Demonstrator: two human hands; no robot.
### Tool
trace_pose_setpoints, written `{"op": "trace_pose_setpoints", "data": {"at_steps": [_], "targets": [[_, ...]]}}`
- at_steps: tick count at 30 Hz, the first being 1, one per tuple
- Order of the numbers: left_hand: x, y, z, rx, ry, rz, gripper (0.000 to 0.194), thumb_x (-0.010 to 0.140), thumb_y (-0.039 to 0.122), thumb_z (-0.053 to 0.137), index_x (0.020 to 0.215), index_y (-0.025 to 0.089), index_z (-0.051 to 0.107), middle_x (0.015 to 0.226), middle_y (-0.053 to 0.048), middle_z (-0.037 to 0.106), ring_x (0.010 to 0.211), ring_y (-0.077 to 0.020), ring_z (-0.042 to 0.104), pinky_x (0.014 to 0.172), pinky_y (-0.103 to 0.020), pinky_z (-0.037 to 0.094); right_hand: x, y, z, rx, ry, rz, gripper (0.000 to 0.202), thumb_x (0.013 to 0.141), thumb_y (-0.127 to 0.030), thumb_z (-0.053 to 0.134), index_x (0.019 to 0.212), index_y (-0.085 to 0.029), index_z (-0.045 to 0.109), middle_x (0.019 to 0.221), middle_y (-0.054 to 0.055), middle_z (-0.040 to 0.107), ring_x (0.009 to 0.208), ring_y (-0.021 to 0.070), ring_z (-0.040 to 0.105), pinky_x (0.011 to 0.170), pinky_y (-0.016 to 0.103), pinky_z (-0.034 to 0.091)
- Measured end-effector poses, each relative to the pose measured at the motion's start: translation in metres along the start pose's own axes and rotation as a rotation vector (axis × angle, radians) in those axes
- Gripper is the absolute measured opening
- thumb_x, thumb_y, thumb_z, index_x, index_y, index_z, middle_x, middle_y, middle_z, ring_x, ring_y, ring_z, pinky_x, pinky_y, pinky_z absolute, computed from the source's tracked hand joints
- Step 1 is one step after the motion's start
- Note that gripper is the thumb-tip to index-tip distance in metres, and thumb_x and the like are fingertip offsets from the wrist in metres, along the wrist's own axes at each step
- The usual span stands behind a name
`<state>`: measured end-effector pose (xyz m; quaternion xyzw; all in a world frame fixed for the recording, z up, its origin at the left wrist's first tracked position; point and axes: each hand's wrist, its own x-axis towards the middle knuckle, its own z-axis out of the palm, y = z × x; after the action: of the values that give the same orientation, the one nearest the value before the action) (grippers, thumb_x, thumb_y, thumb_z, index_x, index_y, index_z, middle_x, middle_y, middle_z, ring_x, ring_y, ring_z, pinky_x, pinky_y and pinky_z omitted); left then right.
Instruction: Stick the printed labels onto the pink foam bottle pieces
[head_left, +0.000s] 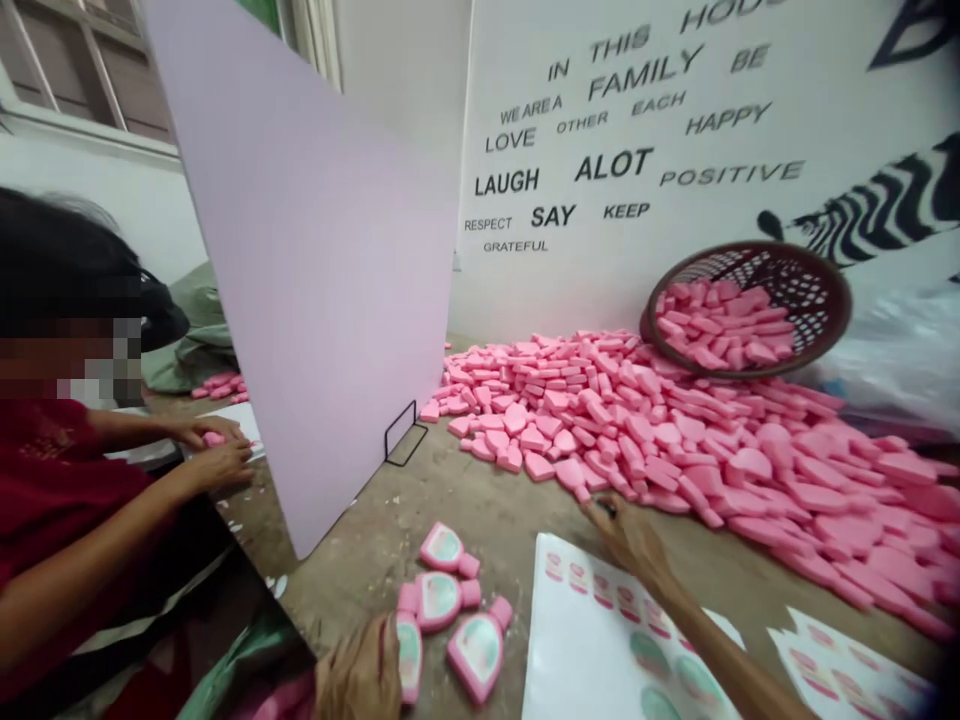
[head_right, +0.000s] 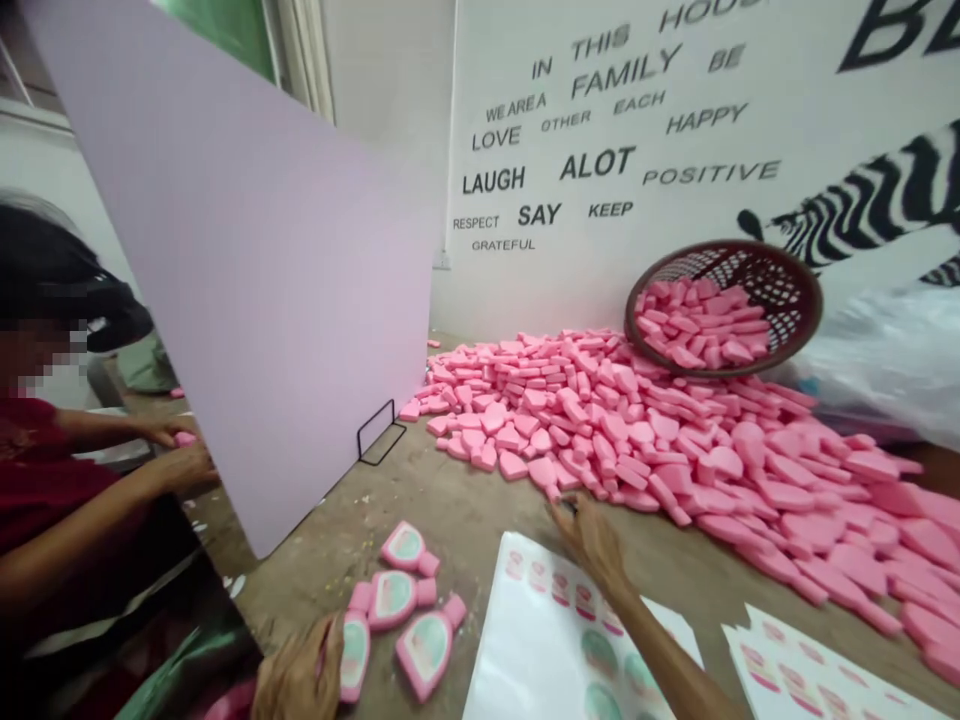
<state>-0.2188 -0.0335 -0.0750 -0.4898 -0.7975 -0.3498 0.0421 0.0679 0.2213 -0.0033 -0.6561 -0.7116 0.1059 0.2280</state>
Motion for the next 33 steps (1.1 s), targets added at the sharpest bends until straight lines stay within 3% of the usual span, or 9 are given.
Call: {"op": "trace_pose_setpoints", "data": {"at_steps": [6, 11, 14, 16, 19, 22, 24, 29, 33], "targets": [[0.012, 0.009, -0.021, -0.039, 0.193, 0.0, 0.038, 0.09, 0.041, 0.036, 0.1, 0.016, 0.063, 0.108, -0.018, 0.06, 0.102, -0.0347, 0.057, 0.086, -0.054, 0.047, 0.025, -0.01, 0.033, -0.098, -0.009, 0.131, 0.041, 0.084, -0.044, 0.047, 0.102, -0.01, 0.064, 0.099, 0.02, 0.068, 0.095, 0.0302, 0.063, 0.076, 0.037, 0.044], [0.01, 0.045, -0.058, -0.265, 0.144, 0.032, 0.031, 0.09, 0.038, 0.041, 0.108, 0.018, 0.058, 0.115, -0.014, 0.053, 0.108, -0.0322, 0.053, 0.094, -0.05, 0.044, 0.004, -0.009, -0.006, -0.065, -0.052, 0.039, 0.041, 0.088, -0.038, 0.043, 0.112, -0.01, 0.063, 0.106, 0.017, 0.067, 0.098, 0.0266, 0.062, 0.079, 0.035, 0.044], [0.002, 0.084, -0.068, -0.408, -0.02, 0.073, 0.027, 0.091, 0.031, 0.044, 0.111, 0.019, 0.058, 0.119, -0.013, 0.053, 0.115, -0.0287, 0.05, 0.099, -0.045, 0.041, -0.04, -0.001, -0.051, 0.015, -0.211, -0.083, 0.037, 0.081, -0.043, 0.056, 0.107, -0.018, 0.067, 0.102, 0.006, 0.07, 0.09, 0.02, 0.063, 0.077, 0.027, 0.045], [-0.007, 0.109, -0.064, -0.533, -0.225, 0.085, 0.03, 0.088, 0.032, 0.05, 0.113, 0.018, 0.059, 0.121, -0.012, 0.054, 0.114, -0.0265, 0.051, 0.096, -0.041, 0.043, -0.08, 0.002, -0.082, 0.148, -0.516, -0.297, 0.033, 0.079, -0.045, 0.061, 0.099, -0.02, 0.07, 0.093, 0.003, 0.071, 0.081, 0.0181, 0.063, 0.072, 0.026, 0.046], [-0.027, 0.135, -0.052, -0.715, -0.834, 0.009, 0.044, 0.079, 0.038, 0.063, 0.118, 0.018, 0.059, 0.11, -0.009, 0.062, 0.095, -0.0223, 0.06, 0.081, -0.033, 0.049, -0.144, 0.003, -0.117, 0.368, -0.841, -0.476, 0.028, 0.079, -0.042, 0.062, 0.097, -0.022, 0.072, 0.091, 0.002, 0.07, 0.081, 0.0177, 0.063, 0.073, 0.027, 0.047], [-0.049, 0.148, -0.046, -0.884, -1.417, -0.122, 0.045, 0.073, 0.039, 0.069, 0.11, 0.014, 0.065, 0.092, -0.006, 0.068, 0.084, -0.0198, 0.062, 0.077, -0.029, 0.048, -0.194, 0.009, -0.134, 0.436, -0.858, -0.399, 0.025, 0.078, -0.04, 0.065, 0.097, -0.026, 0.071, 0.089, 0.001, 0.07, 0.079, 0.0161, 0.064, 0.071, 0.025, 0.048], [-0.062, 0.153, -0.048, -1.006, -1.614, -0.206, 0.035, 0.074, 0.038, 0.069, 0.098, 0.013, 0.068, 0.088, -0.004, 0.068, 0.086, -0.0188, 0.062, 0.079, -0.028, 0.047, -0.215, 0.016, -0.137, 0.497, -0.871, -0.319, 0.025, 0.077, -0.041, 0.066, 0.098, -0.027, 0.071, 0.087, 0.0, 0.069, 0.075, 0.0145, 0.063, 0.067, 0.024, 0.048], [-0.084, 0.169, -0.054, -1.224, -1.779, -0.442, 0.039, 0.077, 0.043, 0.066, 0.098, 0.011, 0.062, 0.077, -0.008, 0.067, 0.069, -0.0168, 0.064, 0.065, -0.027, 0.05, -0.24, 0.035, -0.13, 0.664, -0.87, -0.191, 0.031, 0.077, -0.045, 0.066, 0.101, -0.025, 0.069, 0.081, -0.001, 0.066, 0.073, 0.0142, 0.059, 0.066, 0.025, 0.047], [-0.085, 0.183, -0.048, -1.159, -1.471, -0.484, 0.036, 0.08, 0.047, 0.062, 0.093, 0.014, 0.058, 0.074, -0.003, 0.062, 0.059, -0.0127, 0.059, 0.058, -0.025, 0.051, -0.247, 0.062, -0.115, 0.571, -0.451, 0.048, 0.032, 0.092, -0.047, 0.041, 0.101, -0.022, 0.059, 0.079, 0.001, 0.062, 0.069, 0.0144, 0.056, 0.065, 0.028, 0.046]]}}
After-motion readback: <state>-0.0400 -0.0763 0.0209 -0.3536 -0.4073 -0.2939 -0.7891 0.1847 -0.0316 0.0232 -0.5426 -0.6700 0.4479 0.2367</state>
